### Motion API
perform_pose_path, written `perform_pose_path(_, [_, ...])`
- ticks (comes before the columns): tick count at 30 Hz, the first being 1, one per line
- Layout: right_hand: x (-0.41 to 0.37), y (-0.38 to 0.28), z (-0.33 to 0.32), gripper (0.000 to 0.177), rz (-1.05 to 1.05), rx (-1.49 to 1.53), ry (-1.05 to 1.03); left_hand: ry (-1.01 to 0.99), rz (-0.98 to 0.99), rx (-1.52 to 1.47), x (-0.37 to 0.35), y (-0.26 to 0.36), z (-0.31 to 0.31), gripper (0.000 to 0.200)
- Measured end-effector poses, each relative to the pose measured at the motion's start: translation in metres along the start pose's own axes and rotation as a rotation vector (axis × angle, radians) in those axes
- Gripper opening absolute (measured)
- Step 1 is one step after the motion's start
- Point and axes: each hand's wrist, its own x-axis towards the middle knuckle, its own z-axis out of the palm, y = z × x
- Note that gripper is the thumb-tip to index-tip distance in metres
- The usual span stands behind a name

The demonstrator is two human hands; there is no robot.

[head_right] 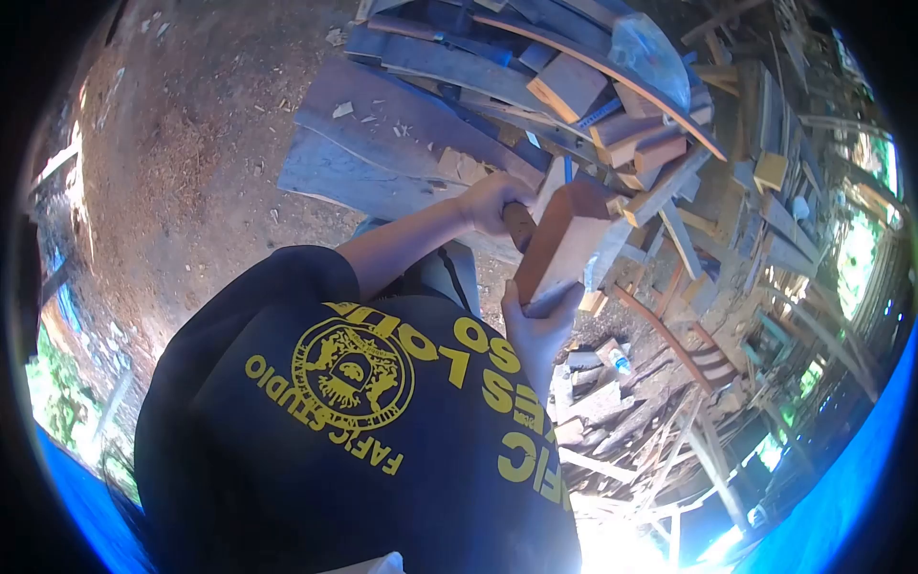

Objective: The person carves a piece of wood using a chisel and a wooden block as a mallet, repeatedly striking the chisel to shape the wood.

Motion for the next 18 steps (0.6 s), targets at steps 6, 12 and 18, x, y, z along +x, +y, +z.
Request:
perform_pose_path(6, [-0.017, 0.13, -0.064, 0.063, -0.255, 0.011, 0.113, 0.006, -0.071, -0.04, 0.005, 0.005, -0.001, 0.025])
perform_pose_path(12, [0.005, -0.02, -0.017, 0.063, -0.121, -0.022, -0.189, -0.064, -0.114, -0.049, 0.007, 0.012, -0.007, 0.023])
perform_pose_path(18, [-0.004, -0.002, 0.003, 0.071, -0.028, -0.092, -0.077, -0.045, -0.164, -0.184, 0.005, 0.014, -0.006, 0.021])
